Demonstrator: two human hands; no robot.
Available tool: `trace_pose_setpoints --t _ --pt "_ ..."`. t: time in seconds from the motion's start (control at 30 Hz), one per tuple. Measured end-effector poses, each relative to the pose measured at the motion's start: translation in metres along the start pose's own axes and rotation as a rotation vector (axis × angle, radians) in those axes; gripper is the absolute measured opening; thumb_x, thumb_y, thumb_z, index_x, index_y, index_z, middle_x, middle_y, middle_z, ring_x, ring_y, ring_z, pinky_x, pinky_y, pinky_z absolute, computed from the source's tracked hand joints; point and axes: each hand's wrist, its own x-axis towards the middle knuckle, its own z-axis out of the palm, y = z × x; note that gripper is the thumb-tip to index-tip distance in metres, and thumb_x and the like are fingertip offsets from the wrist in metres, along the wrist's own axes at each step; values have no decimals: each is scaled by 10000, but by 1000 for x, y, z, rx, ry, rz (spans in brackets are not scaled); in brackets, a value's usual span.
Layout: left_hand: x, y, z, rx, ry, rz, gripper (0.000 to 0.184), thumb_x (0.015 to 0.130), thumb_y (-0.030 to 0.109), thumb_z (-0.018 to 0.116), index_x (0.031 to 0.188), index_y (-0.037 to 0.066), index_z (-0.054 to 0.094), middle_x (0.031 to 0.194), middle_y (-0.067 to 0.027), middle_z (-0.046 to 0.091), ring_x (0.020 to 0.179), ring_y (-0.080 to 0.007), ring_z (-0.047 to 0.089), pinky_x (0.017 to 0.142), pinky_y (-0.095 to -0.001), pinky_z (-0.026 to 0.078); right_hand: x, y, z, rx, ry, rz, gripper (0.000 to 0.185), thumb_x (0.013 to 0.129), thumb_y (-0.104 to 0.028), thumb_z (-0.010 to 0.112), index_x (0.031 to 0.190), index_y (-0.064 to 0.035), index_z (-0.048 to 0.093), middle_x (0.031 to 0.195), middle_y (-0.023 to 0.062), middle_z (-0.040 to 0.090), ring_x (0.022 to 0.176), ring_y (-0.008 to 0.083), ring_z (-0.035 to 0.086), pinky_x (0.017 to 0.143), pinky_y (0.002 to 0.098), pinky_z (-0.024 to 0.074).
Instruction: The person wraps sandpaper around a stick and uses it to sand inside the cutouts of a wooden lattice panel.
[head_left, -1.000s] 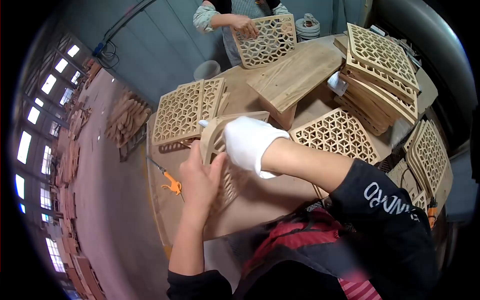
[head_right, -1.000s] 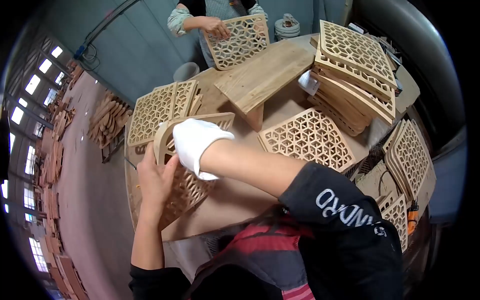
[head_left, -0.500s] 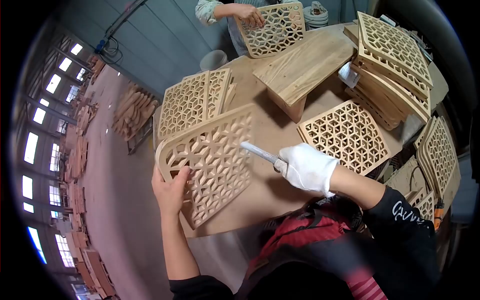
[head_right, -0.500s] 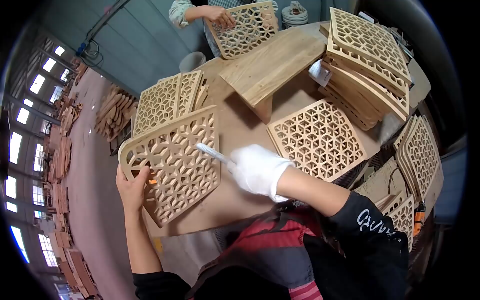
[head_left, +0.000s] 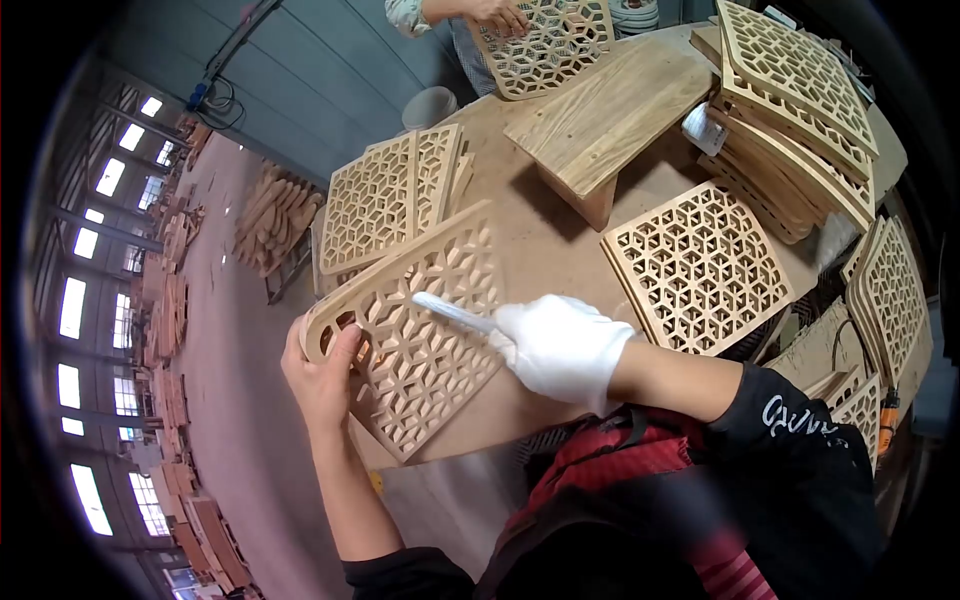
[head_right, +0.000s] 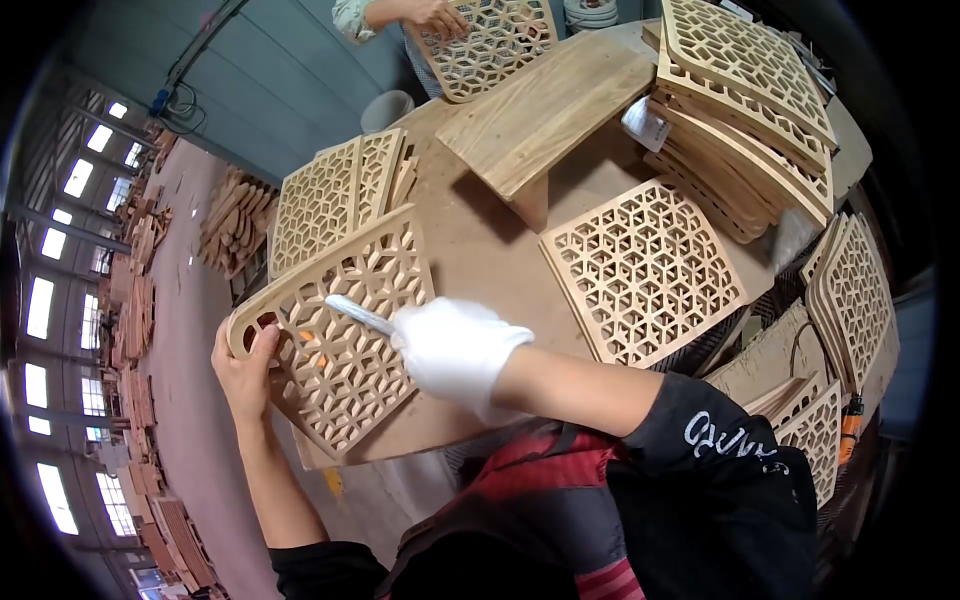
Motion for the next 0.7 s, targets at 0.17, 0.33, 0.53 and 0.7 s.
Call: trace_pose_setpoints --t 0.17,0.33,0.53,0.7 --pt "4 13 15 100 -16 30 329 762 111 804 1026 -5 644 923 -67 676 826 -127 621 771 -261 499 11 -17 -13 -17 -12 46 287 957 -258 471 1000 -28 637 897 259 668 875 449 645 792 508 507" --pt "-2 32 34 175 -87 170 331 754 81 787 1024 -26 628 888 -58 666 793 -119 613 733 -265 502 48 -29 -7 -265 -19 -8 199 817 -65 614 973 29 695 947 250 692 891 363 701 751 418 570" --pt "10 37 42 145 -81 134 321 745 58 787 1001 -39 619 868 -82 686 778 -123 628 732 -277 512 72 -18 -5 -347 -12 -31 276 865 -103 517 1079 -6 662 900 242 688 861 399 678 780 459 542" --pt "4 39 51 171 -48 165 332 745 67 797 1003 -38 616 859 -91 694 765 -129 631 723 -279 512 66 -9 0 -303 48 -37 290 847 -79 505 1075 -3 667 871 255 681 833 409 677 760 463 543"
